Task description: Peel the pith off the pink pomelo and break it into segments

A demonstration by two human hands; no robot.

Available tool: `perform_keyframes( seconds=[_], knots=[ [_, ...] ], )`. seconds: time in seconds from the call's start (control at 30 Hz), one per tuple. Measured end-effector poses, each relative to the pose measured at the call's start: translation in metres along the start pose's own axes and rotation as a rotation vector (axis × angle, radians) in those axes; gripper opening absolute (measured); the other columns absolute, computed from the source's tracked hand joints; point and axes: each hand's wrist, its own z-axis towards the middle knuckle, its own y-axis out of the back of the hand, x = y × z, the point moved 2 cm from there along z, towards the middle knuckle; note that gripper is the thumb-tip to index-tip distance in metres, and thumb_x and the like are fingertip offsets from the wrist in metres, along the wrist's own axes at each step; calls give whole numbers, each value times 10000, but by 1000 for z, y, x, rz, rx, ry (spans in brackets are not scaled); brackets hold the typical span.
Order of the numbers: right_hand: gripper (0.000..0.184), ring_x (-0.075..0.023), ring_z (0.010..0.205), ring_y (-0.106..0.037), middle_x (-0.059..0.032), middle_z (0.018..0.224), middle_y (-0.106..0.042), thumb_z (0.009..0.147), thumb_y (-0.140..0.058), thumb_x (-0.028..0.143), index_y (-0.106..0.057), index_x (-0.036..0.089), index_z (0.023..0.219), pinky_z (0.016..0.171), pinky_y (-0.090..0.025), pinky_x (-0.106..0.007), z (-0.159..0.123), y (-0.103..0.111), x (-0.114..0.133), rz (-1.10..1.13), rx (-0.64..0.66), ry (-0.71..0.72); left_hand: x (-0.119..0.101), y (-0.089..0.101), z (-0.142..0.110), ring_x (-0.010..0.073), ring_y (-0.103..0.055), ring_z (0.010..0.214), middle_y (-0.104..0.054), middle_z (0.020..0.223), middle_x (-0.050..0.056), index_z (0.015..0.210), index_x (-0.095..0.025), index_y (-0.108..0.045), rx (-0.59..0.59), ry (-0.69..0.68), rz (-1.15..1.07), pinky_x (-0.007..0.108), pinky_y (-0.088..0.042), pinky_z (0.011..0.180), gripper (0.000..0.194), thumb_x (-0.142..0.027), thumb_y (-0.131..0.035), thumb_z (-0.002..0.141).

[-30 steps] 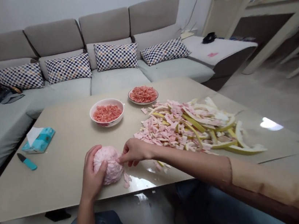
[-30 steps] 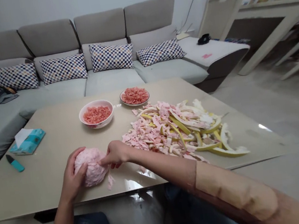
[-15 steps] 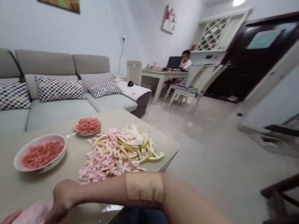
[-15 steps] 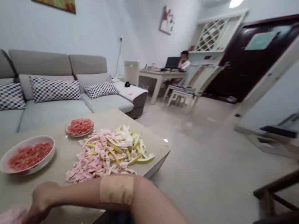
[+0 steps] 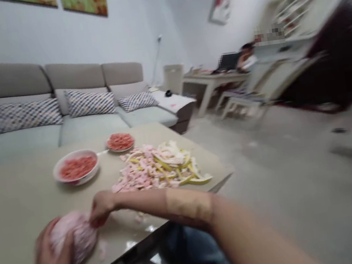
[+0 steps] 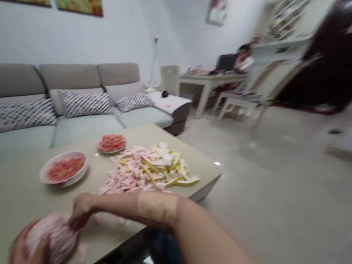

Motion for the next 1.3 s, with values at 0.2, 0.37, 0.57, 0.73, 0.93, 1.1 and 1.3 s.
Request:
perform_keyframes(
  seconds=[0.2,0.37,0.57,0.73,0.93,1.1,1.3],
  knots=[
    [280,-114,546,-669,19,470,-620,777,-665,214,-581,154,517,577,-565,-175,23,-7,-10,63,71,111,-8,-5,5,310,-543,1211,-583,1270,108,1218,-199,-582,14,92,-51,490,-401,1095,541,-553,-584,808],
    [206,-159,619,-708,-41,588,-716,685,-658,154,-614,145,484,561,-539,-187,29,-10,-3,-30,18,140,-11,-4,2,290,-538,1201,-582,1261,101,1229,-206,-574,23,52,-30,464,-394,1088,493,-507,-589,838],
    [48,-252,776,-747,-115,707,-768,584,-682,147,-709,129,548,633,-524,-218,18,-7,1,-155,-167,208,-14,-4,4,287,-542,1184,-589,1241,103,1207,-203,-583,3,21,12,454,-407,1064,468,-496,-593,842],
    [103,-348,909,-732,-192,809,-776,534,-713,135,-737,101,628,733,-545,-292,11,-9,-2,-129,-320,213,-11,-3,3,292,-533,1217,-581,1279,106,1239,-202,-572,6,29,-28,460,-383,1097,495,-496,-599,841],
    [56,-156,649,-729,-72,723,-772,724,-652,145,-693,131,689,571,-532,-167,11,-9,-25,153,-241,199,-5,-1,2,281,-539,1240,-584,1306,96,1276,-212,-560,25,76,-90,432,-375,1118,510,-487,-600,849],
    [235,-69,606,-690,-47,861,-776,856,-495,77,-691,123,976,528,-493,-113,8,-8,-47,349,-261,206,-8,3,3,283,-526,1257,-577,1326,96,1272,-212,-562,64,87,-109,434,-358,1129,511,-490,-607,845],
    [163,-75,535,-642,14,658,-707,842,-593,175,-751,156,805,483,-424,-126,-1,-19,-49,405,-273,216,-8,7,6,290,-529,1260,-572,1343,98,1276,-215,-572,132,82,-146,438,-362,1127,522,-494,-620,838]
  ],
)
